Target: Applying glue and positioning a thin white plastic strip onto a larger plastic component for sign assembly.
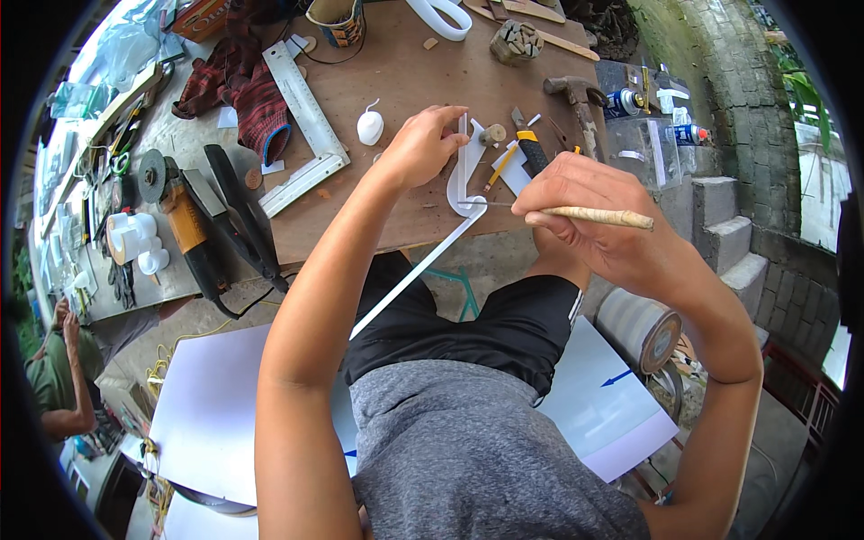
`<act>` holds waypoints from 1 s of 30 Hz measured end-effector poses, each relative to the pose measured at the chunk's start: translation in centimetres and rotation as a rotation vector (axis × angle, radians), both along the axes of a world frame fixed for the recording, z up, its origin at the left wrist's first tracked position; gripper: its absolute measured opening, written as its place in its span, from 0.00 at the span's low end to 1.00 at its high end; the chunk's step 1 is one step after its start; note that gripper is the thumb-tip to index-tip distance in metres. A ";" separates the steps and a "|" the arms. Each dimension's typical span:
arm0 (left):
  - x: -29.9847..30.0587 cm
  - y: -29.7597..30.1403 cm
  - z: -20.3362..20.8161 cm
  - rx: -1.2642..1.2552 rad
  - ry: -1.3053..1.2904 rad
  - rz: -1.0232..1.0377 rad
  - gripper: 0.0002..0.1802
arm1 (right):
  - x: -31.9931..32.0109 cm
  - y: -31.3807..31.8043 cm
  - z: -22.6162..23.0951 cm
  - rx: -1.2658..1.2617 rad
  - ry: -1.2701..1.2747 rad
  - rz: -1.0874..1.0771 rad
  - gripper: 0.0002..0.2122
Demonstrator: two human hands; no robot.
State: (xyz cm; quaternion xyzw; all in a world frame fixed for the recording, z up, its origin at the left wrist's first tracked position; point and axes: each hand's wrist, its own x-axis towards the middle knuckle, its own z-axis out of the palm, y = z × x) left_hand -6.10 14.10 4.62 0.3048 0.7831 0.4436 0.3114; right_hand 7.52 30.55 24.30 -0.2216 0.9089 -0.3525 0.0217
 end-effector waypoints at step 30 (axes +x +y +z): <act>-0.1 0.1 0.3 0.032 -0.001 -0.015 0.28 | 0.0 -0.1 -0.1 0.011 -0.071 0.013 0.08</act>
